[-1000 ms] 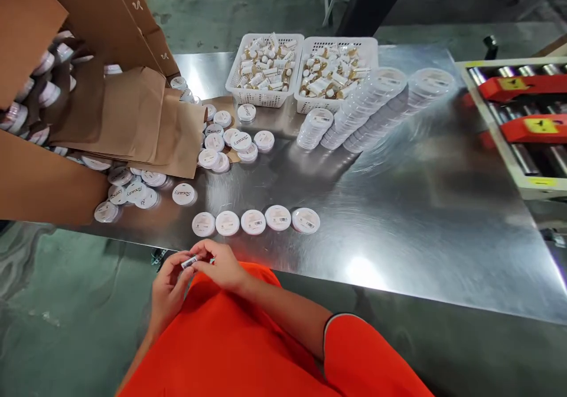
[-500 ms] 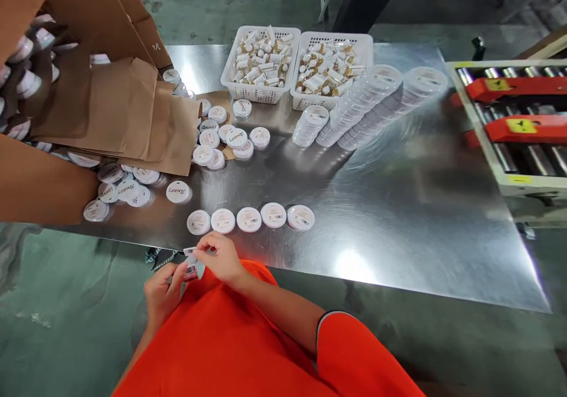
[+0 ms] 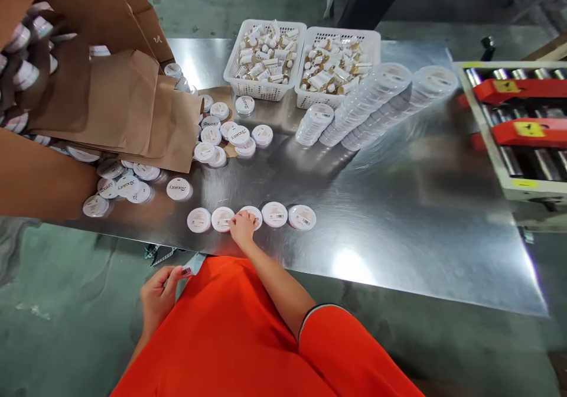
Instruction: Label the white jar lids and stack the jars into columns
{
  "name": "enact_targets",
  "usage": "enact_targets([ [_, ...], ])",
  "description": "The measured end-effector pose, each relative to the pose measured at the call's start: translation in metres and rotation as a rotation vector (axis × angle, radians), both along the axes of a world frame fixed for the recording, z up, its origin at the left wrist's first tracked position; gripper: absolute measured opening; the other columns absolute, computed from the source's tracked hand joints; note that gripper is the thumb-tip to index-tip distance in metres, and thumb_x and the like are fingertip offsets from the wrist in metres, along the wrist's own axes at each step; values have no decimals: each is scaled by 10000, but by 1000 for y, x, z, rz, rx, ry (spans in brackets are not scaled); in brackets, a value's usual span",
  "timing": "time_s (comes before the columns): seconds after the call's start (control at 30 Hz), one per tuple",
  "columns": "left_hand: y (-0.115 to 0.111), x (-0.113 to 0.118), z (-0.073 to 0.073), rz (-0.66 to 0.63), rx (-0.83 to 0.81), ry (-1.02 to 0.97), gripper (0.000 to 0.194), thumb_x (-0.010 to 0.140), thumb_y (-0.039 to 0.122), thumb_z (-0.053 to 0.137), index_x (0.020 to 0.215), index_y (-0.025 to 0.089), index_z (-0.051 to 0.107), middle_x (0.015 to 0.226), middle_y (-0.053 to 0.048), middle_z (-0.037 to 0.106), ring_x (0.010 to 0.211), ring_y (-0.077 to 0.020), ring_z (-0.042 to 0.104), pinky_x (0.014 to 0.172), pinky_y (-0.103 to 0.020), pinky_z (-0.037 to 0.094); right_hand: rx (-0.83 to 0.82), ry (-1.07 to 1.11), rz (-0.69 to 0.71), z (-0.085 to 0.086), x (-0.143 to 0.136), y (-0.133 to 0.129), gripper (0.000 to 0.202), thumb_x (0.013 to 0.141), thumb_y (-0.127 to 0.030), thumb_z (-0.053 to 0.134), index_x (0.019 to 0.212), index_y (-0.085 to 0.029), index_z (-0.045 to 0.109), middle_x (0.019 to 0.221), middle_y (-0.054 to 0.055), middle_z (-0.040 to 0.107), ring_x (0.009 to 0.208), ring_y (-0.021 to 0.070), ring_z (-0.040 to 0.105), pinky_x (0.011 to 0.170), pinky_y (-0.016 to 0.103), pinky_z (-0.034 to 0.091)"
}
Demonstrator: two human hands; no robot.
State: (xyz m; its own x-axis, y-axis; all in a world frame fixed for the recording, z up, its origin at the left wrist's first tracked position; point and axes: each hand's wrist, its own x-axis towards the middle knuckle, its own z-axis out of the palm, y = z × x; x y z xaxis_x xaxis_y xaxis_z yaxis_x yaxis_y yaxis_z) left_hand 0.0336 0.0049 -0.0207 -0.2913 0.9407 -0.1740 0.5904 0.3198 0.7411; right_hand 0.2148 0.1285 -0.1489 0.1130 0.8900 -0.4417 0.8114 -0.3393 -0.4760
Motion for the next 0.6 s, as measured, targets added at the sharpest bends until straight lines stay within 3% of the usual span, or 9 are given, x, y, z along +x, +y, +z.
enact_targets([
  [0.3,-2,2,1,9,-22,-5,398,841,484,509,646,206,714,659,-38,720,604,-166,626,582,-251,460,-31,-60,18,5,-5,4,247,883,-273,489,885,-211,728,1172,97,572,1083,288,449,873,405,317],
  [0.6,-4,3,-1,11,-20,-12,401,843,492,513,645,209,718,658,-28,724,610,-161,638,582,-238,462,56,-164,117,-2,-6,2,242,886,-317,508,875,-200,719,1115,118,591,1040,286,474,866,410,314],
])
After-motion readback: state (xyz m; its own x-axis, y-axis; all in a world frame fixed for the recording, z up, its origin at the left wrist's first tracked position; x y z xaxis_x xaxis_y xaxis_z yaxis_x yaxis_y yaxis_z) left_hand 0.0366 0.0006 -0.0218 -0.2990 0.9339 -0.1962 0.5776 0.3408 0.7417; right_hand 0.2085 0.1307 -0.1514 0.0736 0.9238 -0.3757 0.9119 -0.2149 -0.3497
